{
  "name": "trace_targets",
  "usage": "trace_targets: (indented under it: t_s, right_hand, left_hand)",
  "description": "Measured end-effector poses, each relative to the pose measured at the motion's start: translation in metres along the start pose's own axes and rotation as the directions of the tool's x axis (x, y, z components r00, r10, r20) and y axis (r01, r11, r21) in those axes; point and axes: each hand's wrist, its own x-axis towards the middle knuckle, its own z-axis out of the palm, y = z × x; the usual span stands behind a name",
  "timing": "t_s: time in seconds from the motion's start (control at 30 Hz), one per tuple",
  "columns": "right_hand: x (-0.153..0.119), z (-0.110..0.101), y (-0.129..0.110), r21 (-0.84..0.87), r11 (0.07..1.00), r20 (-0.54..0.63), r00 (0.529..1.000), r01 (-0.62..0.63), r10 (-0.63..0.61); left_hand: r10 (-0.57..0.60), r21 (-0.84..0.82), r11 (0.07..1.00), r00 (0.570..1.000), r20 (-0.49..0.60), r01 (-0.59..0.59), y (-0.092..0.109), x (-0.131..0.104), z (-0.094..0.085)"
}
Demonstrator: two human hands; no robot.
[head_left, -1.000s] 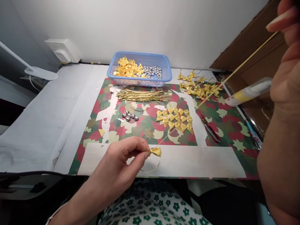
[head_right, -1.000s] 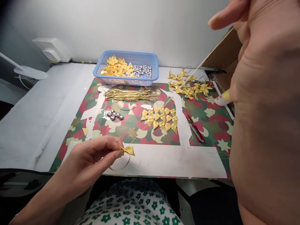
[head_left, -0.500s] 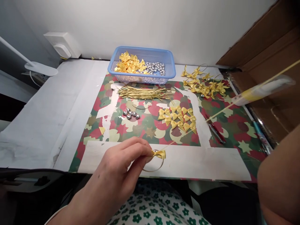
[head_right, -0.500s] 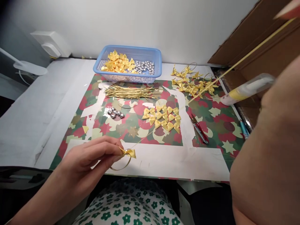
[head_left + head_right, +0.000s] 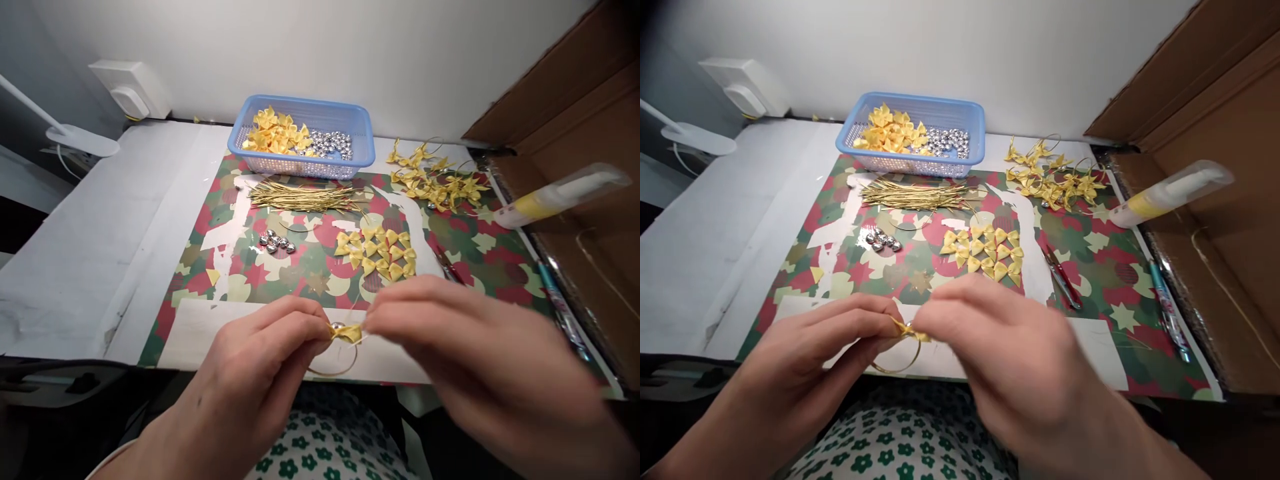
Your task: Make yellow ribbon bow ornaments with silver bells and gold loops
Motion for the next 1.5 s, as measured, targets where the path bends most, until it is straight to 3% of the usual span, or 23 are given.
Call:
trace_targets:
  t_s: [0.2,0.37,0.8,1.13,1.5]
  right_hand:
    - [-0.003,0.010,-0.006,-0.051,0.999,-0.011,1.000,-0.017,0.017]
    - [-0.002,0.012,-0.005,-0.117,0.992,0.009,0.999,0.048,-0.047]
    - [-0.002,0.011,-0.011,-0.187,0.979,-0.023,0.996,0.078,-0.084]
    - [0.001,0.009,-0.013,-0.246,0.957,0.053,0.988,0.154,-0.146]
    - [0.024,0.000,0.025,0.175,0.981,0.307,0.942,0.087,-0.139]
  left_hand:
    - [0.054,-0.016,0.998,0.998,-0.031,-0.055,0.002,0.000,0.002]
    - [0.033,-0.043,0.998,0.999,-0.011,-0.034,0.004,0.000,0.002]
    - [0.027,-0.017,0.999,1.000,-0.010,-0.028,0.003,-0.001,0.002]
    - [0.040,-0.011,0.999,0.999,0.013,-0.040,0.002,-0.003,0.003]
    - [0.046,-0.062,0.997,0.998,0.038,-0.043,0.004,-0.001,0.002]
